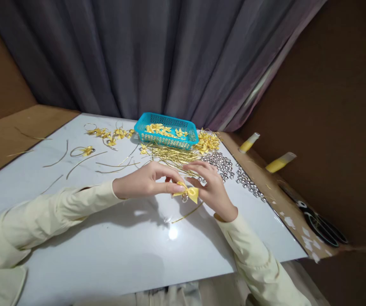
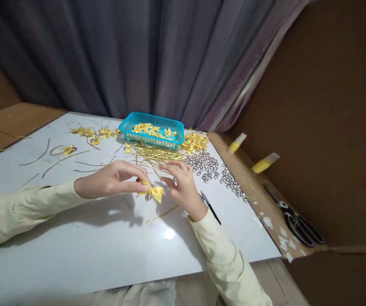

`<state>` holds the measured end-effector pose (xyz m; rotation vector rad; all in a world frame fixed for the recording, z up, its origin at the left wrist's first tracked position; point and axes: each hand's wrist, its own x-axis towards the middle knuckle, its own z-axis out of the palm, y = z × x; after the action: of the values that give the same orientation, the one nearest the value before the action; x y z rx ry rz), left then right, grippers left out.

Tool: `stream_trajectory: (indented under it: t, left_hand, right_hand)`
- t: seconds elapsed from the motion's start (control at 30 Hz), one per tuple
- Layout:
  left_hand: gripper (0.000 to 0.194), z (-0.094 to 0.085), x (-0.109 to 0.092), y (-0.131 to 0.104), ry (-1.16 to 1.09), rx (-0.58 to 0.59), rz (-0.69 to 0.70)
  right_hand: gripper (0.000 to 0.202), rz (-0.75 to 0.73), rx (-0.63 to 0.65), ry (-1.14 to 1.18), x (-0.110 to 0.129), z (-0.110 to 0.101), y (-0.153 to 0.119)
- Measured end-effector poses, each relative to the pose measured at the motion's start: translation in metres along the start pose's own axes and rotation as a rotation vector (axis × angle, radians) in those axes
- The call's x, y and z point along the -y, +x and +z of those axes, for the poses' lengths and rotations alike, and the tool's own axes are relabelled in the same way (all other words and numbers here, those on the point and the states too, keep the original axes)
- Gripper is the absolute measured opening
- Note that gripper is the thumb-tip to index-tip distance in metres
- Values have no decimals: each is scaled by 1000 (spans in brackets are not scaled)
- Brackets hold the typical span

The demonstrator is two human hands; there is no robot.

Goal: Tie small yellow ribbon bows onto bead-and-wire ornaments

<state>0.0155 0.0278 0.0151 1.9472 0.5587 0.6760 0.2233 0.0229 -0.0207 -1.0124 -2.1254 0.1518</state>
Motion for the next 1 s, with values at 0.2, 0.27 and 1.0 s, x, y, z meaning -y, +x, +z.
stream_trajectory:
  t: [0.2, 0.27, 1.0]
  left_hand:
    - [20, 7, -1, 0, 99, -228, -86]
    - [21, 10, -1, 0, 108, -283, -116]
    - [15, 19, 6, -3, 500, -460, 112]
  right_hand:
    - [7, 45, -395, 116, 14, -11, -6]
    - [14, -8, -388, 141, 21, -7, -10]
    - [40, 166, -142, 239, 29, 25, -12]
